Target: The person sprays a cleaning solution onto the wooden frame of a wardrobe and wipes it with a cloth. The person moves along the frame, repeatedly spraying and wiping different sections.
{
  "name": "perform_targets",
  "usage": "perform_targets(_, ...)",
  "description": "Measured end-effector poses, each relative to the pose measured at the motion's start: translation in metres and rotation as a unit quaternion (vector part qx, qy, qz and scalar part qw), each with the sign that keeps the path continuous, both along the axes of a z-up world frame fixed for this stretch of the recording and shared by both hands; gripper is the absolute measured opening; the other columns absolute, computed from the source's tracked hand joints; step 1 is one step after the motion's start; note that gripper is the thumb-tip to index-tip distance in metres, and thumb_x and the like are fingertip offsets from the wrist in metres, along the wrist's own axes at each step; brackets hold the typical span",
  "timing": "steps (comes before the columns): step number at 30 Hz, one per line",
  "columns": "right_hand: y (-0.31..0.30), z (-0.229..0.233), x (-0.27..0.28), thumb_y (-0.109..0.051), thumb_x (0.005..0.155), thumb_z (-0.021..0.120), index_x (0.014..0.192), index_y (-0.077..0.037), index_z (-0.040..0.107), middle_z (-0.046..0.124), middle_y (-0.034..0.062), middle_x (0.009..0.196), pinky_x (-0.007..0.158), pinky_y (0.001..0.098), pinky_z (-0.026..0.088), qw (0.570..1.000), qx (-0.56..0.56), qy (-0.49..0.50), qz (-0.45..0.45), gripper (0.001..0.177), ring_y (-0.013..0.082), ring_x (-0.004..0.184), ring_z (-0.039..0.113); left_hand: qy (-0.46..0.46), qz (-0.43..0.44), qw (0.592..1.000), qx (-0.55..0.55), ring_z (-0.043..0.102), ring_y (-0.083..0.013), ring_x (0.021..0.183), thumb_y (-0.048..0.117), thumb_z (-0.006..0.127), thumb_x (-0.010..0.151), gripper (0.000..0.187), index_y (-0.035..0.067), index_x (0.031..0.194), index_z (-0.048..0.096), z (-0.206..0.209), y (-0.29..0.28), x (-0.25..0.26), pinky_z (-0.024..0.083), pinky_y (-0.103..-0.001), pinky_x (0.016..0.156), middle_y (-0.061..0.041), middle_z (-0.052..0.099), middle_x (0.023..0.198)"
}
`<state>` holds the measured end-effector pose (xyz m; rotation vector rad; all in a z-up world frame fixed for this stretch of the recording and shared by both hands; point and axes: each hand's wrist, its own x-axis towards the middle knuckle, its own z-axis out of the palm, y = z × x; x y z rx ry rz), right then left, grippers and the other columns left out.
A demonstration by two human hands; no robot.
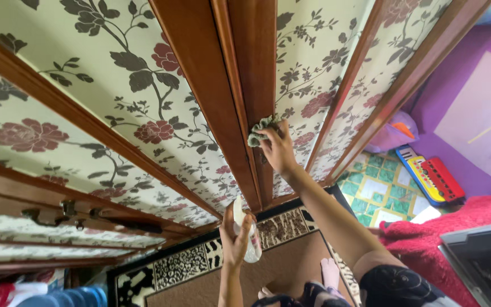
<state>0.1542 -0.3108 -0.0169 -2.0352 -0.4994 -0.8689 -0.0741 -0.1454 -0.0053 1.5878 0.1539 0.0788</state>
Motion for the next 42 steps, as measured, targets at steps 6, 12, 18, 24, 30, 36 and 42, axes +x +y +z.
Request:
perform_targets(6,-0.018,0.113,0.001,0.0,0.083,0.081,0.111,-0.009,0.066,0.055,0.0141,0.124,0.1,0.0405,0.056,0.981,-0.027,-0.193,0.002,0.033,0.0332,0.115,0.057,-0.137,0.024,0.99,0.001,0.067,-0.0125,0.07,0.045,0.065,0.096,0.054,0.003,0.13,0.06,0.017,-0.025,-0.008,0.056,-0.029,0.062,-0.006,0.072,0.083)
perform_targets(12,-0.025,0.233,0.021,0.003,0.093,0.079,0.118,-0.011,0.07,0.052,0.0114,0.121,0.096,0.0355,0.055,0.967,0.013,-0.248,0.052,0.03,0.0248,0.114,0.058,-0.161,0.049,0.985,0.035,0.067,-0.0126,0.068,0.048,0.063,0.094,0.06,0.004,0.134,0.057,0.017,-0.044,0.007,0.058,-0.029,0.06,-0.006,0.072,0.083)
perform_targets(18,-0.021,0.151,0.035,0.001,0.084,0.079,0.115,-0.015,0.072,0.054,0.0075,0.118,0.096,0.04,0.05,0.972,0.033,-0.231,0.039,0.035,0.0276,0.112,0.053,-0.109,0.082,0.99,0.036,0.071,-0.0133,0.066,0.051,0.06,0.093,0.063,0.006,0.137,0.054,-0.002,-0.048,0.026,0.06,-0.029,0.056,-0.006,0.073,0.079)
perform_targets(24,-0.039,-0.002,0.035,0.0,0.086,0.079,0.119,-0.014,0.071,0.049,0.0151,0.12,0.088,0.0342,0.052,0.986,-0.041,-0.126,0.105,0.036,0.0283,0.106,0.052,-0.07,0.088,0.994,0.003,0.072,-0.0148,0.064,0.05,0.061,0.092,0.06,0.006,0.133,0.057,-0.028,-0.05,0.029,0.062,-0.033,0.054,-0.007,0.075,0.081)
perform_targets(30,-0.047,-0.076,0.026,0.006,0.08,0.07,0.112,-0.006,0.063,0.046,0.0174,0.109,0.088,0.0437,0.048,0.994,-0.036,-0.066,0.085,0.035,0.0321,0.103,0.051,-0.064,0.108,0.992,0.022,0.066,-0.012,0.083,0.043,0.067,0.096,0.056,0.002,0.133,0.059,-0.056,-0.048,0.018,0.054,-0.031,0.075,-0.006,0.071,0.089)
perform_targets(36,-0.048,-0.145,0.021,0.005,0.083,0.067,0.113,-0.006,0.063,0.047,0.0193,0.11,0.087,0.0423,0.049,0.992,-0.06,-0.011,0.109,0.033,0.0316,0.103,0.052,-0.065,0.101,0.992,-0.021,0.065,-0.0093,0.082,0.04,0.066,0.097,0.057,0.002,0.138,0.056,-0.088,-0.053,0.017,0.054,-0.027,0.074,-0.003,0.07,0.09)
perform_targets(42,-0.047,-0.206,0.021,0.006,0.082,0.068,0.115,-0.006,0.051,0.048,0.0177,0.111,0.089,0.0419,0.049,0.995,-0.072,-0.003,0.069,0.038,0.0326,0.105,0.05,-0.019,0.106,0.991,-0.082,0.06,-0.0072,0.07,0.035,0.068,0.094,0.057,0.002,0.138,0.054,-0.11,-0.05,0.018,0.051,-0.025,0.061,-0.003,0.069,0.087)
